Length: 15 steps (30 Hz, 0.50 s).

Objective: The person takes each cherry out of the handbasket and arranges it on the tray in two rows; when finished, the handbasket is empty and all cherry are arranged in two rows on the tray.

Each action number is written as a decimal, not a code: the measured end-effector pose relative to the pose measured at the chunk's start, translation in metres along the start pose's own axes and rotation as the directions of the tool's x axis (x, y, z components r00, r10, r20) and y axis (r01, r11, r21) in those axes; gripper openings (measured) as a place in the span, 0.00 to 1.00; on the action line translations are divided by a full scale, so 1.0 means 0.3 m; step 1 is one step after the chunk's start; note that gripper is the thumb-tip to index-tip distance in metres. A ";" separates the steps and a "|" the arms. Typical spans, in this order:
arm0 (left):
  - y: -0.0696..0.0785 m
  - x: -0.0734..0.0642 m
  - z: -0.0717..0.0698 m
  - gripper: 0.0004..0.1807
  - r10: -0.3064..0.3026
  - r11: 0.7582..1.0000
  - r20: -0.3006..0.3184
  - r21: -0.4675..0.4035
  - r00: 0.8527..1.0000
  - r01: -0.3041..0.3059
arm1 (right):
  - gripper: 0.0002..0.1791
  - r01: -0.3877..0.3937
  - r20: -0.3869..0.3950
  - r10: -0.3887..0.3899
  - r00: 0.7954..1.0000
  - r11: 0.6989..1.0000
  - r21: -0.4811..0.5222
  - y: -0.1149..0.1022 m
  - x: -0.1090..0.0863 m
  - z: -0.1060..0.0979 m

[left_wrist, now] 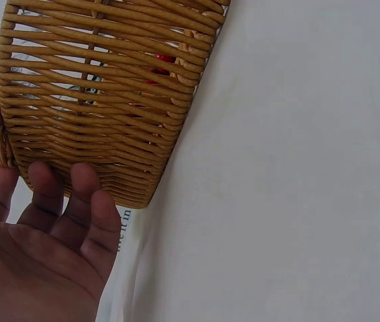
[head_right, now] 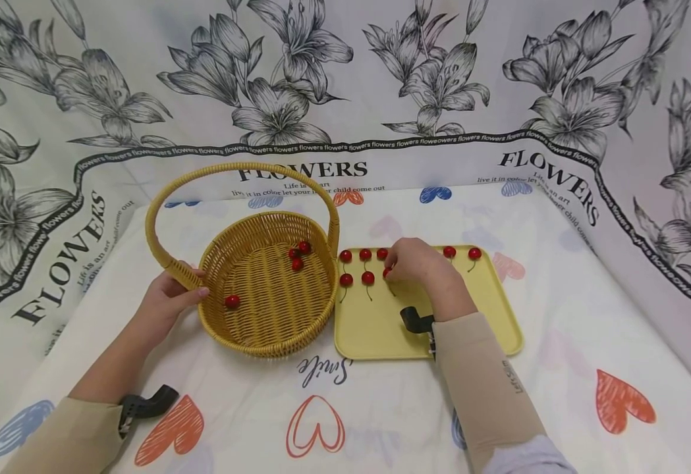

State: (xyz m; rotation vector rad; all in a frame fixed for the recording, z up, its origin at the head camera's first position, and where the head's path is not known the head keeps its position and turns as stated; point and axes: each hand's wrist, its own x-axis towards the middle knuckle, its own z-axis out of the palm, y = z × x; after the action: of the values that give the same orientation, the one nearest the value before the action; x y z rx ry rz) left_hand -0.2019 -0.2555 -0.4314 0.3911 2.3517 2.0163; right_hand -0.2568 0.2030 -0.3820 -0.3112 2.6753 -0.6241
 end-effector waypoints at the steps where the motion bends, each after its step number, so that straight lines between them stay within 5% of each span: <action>1: 0.000 0.000 0.000 0.18 0.000 1.000 0.000 -0.001 1.000 0.000 | 0.09 -0.001 0.003 0.001 1.000 1.000 -0.001 -0.002 0.000 0.000; 8: -0.002 0.001 -0.003 0.18 0.000 1.000 0.003 -0.014 1.000 0.000 | 0.17 0.004 -0.011 -0.004 1.000 1.000 -0.012 -0.017 -0.017 -0.020; 15: -0.005 0.002 -0.003 0.18 0.004 1.000 0.006 -0.020 1.000 -0.003 | 0.19 0.087 -0.129 -0.086 0.988 0.996 0.005 -0.062 -0.074 -0.077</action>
State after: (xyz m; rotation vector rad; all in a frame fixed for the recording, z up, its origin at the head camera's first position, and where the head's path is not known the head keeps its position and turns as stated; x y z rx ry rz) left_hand -0.2031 -0.2565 -0.4327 0.4001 2.3276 2.0354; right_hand -0.2438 0.2019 -0.3473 -0.3992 2.7926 -0.7067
